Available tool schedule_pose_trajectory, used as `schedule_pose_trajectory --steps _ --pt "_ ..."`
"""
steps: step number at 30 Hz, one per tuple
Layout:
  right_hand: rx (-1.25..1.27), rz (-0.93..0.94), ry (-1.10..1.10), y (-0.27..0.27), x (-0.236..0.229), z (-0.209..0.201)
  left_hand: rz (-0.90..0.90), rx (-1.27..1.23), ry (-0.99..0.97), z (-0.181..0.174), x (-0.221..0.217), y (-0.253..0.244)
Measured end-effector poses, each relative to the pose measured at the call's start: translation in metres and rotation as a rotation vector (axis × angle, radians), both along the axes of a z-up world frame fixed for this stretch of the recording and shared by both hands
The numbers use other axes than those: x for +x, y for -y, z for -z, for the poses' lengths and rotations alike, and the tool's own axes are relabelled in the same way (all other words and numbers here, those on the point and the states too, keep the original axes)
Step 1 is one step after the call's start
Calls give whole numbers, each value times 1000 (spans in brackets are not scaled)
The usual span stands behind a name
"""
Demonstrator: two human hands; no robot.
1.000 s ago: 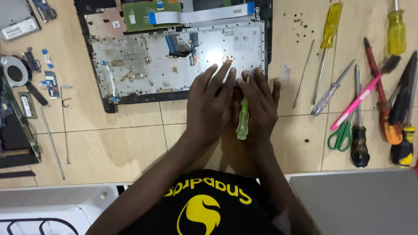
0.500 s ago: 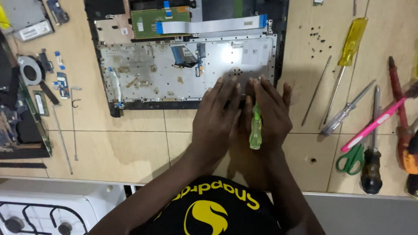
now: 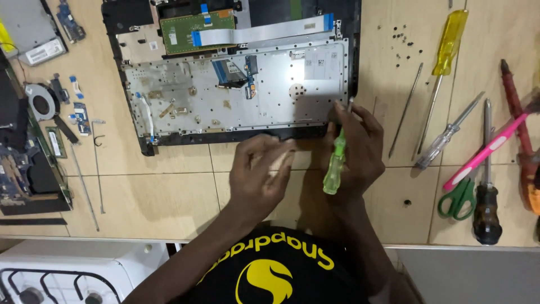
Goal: Disassembling and reassembling a laptop, including removing the keyboard and disconnecting internal ribbon cables.
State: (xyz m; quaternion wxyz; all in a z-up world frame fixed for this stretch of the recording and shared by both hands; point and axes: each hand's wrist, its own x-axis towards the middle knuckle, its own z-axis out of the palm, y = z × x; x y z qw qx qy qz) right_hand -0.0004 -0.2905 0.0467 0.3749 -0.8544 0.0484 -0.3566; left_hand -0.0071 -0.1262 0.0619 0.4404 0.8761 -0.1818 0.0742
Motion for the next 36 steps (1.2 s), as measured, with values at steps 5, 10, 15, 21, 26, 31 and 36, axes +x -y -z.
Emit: schedule_pose_trajectory --steps 5,10,15,21,26,31,36 --pt "-51 12 -22 4 -8 4 -224 -403 -672 -26 -3 -8" --pt "-118 56 -1 -4 -6 -7 -439 -934 -1267 -38 -5 -4" --pt "-75 -28 0 -11 5 -19 -444 -1095 -1333 -36 2 5" --pt "71 -167 -55 -10 22 -33 -323 -1013 -1326 -51 12 9" --pt "265 -225 -142 -18 29 -37 -270 -960 -1281 -46 12 5" --pt "205 -243 -131 -26 33 -30 -61 -458 -787 -35 7 4" --pt "186 -313 -92 -34 42 -35 -43 -54 -103 -20 36 -6"
